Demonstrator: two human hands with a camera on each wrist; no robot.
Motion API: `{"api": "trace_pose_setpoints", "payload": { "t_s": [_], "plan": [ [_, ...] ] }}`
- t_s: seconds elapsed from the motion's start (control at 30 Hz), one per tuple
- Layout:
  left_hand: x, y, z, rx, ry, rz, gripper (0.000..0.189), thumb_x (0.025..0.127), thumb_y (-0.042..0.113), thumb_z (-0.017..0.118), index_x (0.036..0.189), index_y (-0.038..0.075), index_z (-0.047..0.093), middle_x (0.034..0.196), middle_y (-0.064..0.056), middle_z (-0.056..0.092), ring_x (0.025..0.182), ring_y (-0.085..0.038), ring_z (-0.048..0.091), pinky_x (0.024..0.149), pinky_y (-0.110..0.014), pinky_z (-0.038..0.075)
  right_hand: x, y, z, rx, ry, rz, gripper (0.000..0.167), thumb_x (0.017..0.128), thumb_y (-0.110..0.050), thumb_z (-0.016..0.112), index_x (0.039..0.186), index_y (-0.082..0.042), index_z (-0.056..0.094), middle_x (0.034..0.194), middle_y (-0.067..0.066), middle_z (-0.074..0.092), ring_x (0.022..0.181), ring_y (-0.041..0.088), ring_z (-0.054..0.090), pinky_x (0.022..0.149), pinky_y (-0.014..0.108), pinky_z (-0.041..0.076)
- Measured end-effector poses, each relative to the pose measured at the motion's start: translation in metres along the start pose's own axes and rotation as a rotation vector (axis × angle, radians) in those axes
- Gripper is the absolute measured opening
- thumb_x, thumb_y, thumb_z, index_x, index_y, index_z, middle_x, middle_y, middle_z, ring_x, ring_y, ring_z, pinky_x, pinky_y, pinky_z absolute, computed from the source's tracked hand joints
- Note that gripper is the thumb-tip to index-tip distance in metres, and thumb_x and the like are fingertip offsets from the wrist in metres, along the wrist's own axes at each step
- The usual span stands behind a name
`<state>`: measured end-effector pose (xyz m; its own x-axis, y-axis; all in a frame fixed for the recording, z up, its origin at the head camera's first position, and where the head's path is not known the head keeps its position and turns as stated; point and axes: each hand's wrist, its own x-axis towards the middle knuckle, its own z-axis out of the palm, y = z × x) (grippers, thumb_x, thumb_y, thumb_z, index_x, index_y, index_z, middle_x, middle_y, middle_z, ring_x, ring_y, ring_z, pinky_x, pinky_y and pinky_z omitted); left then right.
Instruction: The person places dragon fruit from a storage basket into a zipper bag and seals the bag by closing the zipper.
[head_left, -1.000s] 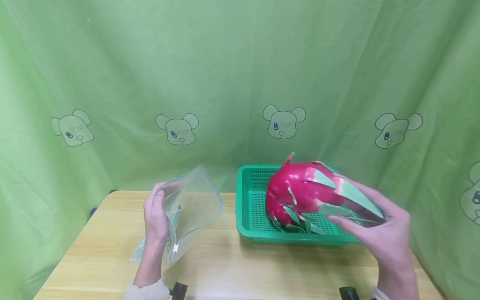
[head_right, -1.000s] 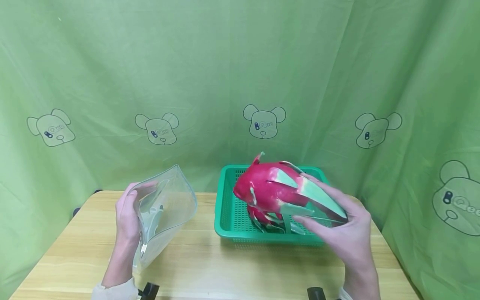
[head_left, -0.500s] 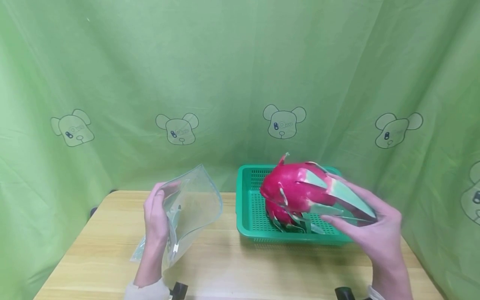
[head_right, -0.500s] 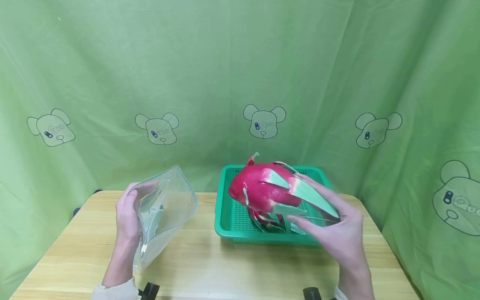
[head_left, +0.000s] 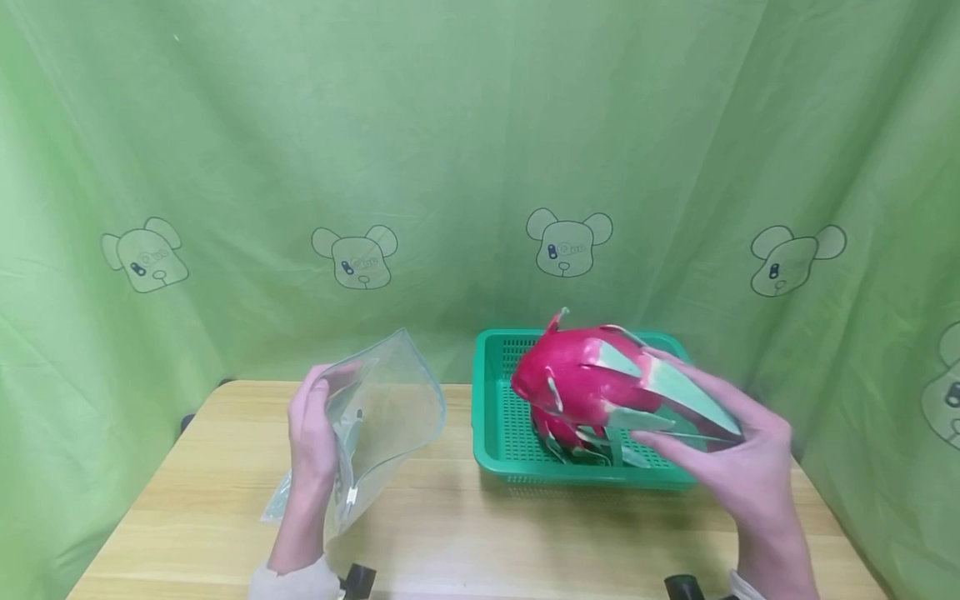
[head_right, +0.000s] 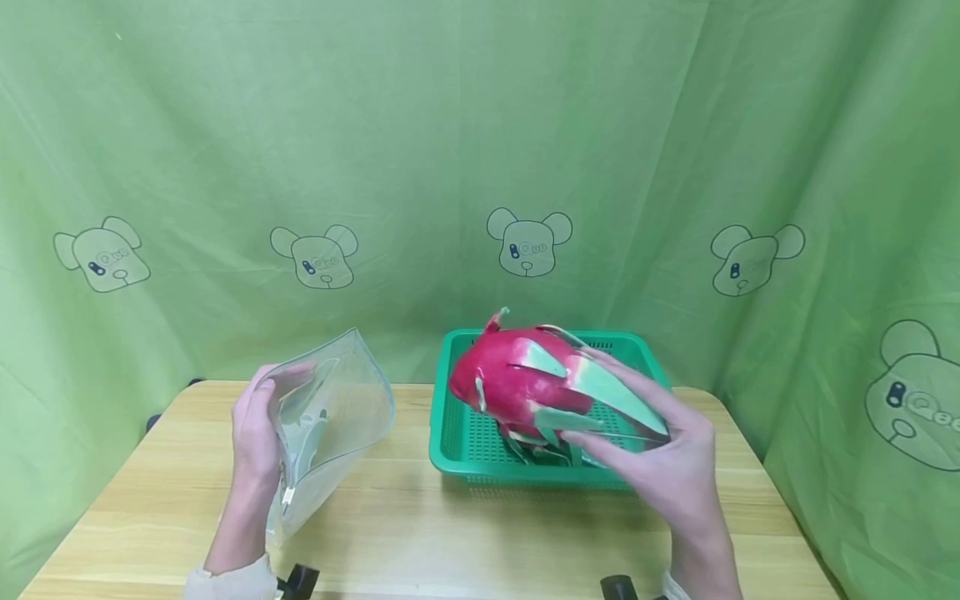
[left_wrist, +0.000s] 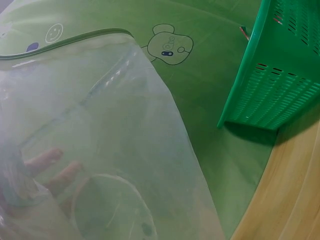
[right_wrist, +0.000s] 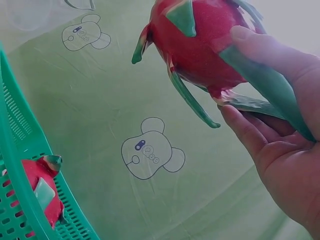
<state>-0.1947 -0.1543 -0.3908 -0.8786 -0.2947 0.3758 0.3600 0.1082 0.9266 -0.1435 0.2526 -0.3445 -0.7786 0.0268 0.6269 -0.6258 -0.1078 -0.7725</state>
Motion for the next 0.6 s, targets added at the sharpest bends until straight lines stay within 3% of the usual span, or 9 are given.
{"api": "trace_pose_setpoints", "payload": {
  "t_s": [0.2, 0.43, 0.6],
  "plan": [
    [0.000, 0.000, 0.000, -0.005, -0.005, -0.003, 0.044, 0.110, 0.017, 0.026, 0.124, -0.002, 0.063, 0.125, -0.014, 0.068, 0.122, -0.036, 0.059, 0.112, -0.044, 0.040, 0.001, 0.003, 0.004, 0.012, -0.043, -0.049, 0.078, 0.058, 0.042, 0.071, 0.131, 0.023, 0.052, 0.130, 0.026, 0.065, 0.110, 0.030, 0.071, 0.079, 0.038, 0.060],
    [0.000, 0.000, 0.001, -0.011, -0.005, -0.003, 0.044, 0.111, 0.018, 0.026, 0.124, -0.001, 0.063, 0.125, -0.014, 0.068, 0.121, -0.036, 0.060, 0.111, -0.043, 0.041, 0.007, 0.012, 0.010, 0.060, -0.130, -0.186, 0.080, 0.053, 0.043, 0.072, 0.128, 0.026, 0.052, 0.130, 0.032, 0.062, 0.116, 0.032, 0.067, 0.088, 0.035, 0.057],
    [-0.001, -0.001, 0.002, -0.009, -0.011, -0.007, 0.044, 0.111, 0.018, 0.026, 0.125, -0.002, 0.063, 0.125, -0.013, 0.068, 0.120, -0.032, 0.061, 0.111, -0.043, 0.042, 0.005, 0.015, 0.013, 0.014, -0.136, -0.171, 0.080, 0.054, 0.040, 0.075, 0.129, 0.025, 0.053, 0.132, 0.031, 0.062, 0.119, 0.031, 0.064, 0.093, 0.033, 0.056]
  ]
}}
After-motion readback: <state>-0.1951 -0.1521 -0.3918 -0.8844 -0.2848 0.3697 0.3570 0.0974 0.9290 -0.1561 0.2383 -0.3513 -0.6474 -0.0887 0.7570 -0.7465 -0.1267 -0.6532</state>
